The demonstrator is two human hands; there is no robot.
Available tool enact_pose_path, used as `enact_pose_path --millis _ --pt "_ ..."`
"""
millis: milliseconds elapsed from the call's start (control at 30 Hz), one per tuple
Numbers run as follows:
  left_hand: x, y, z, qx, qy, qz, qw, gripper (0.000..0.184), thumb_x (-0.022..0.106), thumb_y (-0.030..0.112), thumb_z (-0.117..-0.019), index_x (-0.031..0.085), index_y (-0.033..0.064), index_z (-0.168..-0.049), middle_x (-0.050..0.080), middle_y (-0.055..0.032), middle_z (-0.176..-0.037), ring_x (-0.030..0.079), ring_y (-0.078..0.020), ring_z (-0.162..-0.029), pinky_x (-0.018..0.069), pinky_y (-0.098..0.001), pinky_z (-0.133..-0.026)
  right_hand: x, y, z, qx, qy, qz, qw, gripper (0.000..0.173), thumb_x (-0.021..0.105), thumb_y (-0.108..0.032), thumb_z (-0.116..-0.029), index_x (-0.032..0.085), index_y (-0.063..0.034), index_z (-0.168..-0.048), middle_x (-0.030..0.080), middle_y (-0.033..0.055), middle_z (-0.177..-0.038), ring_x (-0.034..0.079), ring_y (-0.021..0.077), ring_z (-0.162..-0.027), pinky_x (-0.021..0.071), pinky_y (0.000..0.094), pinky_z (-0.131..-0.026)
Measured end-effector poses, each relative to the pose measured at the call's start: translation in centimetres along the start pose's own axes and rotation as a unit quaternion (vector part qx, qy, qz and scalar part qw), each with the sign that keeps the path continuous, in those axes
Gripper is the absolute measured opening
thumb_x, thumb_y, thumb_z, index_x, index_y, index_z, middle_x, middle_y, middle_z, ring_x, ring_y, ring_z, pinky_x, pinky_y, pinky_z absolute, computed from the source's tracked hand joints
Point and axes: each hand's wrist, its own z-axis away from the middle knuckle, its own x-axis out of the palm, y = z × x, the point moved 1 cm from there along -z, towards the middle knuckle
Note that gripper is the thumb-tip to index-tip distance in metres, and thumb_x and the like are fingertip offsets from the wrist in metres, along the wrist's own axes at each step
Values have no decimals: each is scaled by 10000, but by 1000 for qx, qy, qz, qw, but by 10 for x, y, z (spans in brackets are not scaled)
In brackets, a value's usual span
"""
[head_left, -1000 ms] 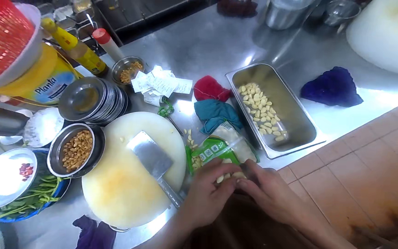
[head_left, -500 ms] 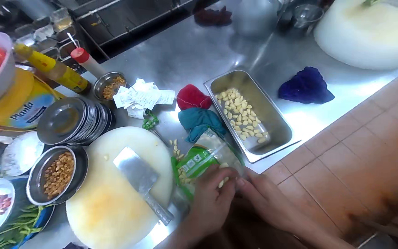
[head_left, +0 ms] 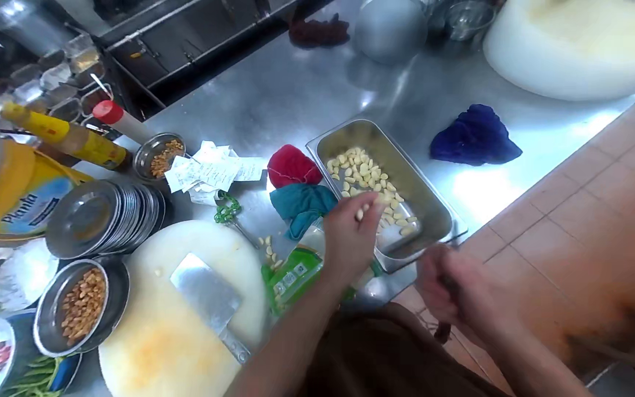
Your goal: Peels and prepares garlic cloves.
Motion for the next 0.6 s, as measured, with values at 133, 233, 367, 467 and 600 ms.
enact_pose_path --millis 133,233,367,467,600 --pt "-7 -24 -41 -126 -51 61 989 314 598 218 -1043 673 32 -1284 716 -151 -1079 704 -224 -859 598 -428 -785 -16 4 1 -77 3 166 983 419 527 -603 -1007 597 -222 -849 461 -89 -579 428 7 -445 394 188 -410" --pt "-48 -26 9 -132 31 130 982 279 556 264 -1063 669 161 -1296 711 -30 -1036 567 -73 -640 476 -235 -549 -6 9 0 -159 -76 345 922 395 480 -484 -1070 649 -139 -976 540 -55 -663 501 2 -554 443 197 -506" --pt "-107 -64 111 -217 206 265 917 242 464 125 -1054 678 43 -1133 675 -24 -882 508 -33 -558 423 -177 -483 30 35 -12 -242 -217 419 848 368 536 -373 -1068 644 -56 -916 631 63 -744 628 139 -668 553 322 -619" --pt "-136 -73 180 -241 311 353 849 324 318 134 -1083 606 65 -951 655 -10 -760 484 -2 -458 408 -132 -403 54 55 -21 -117 -319 512 789 426 575 -426 -1029 656 -34 -880 635 129 -730 653 287 -703 543 481 -665" --pt "-147 -47 218 -196 321 492 785 379 391 272 -1056 613 165 -768 576 43 -637 503 0 -461 424 -146 -410 75 57 -34 127 -345 593 717 522 644 -518 -964 696 0 -999 686 202 -907 671 385 -904 518 599 -845"
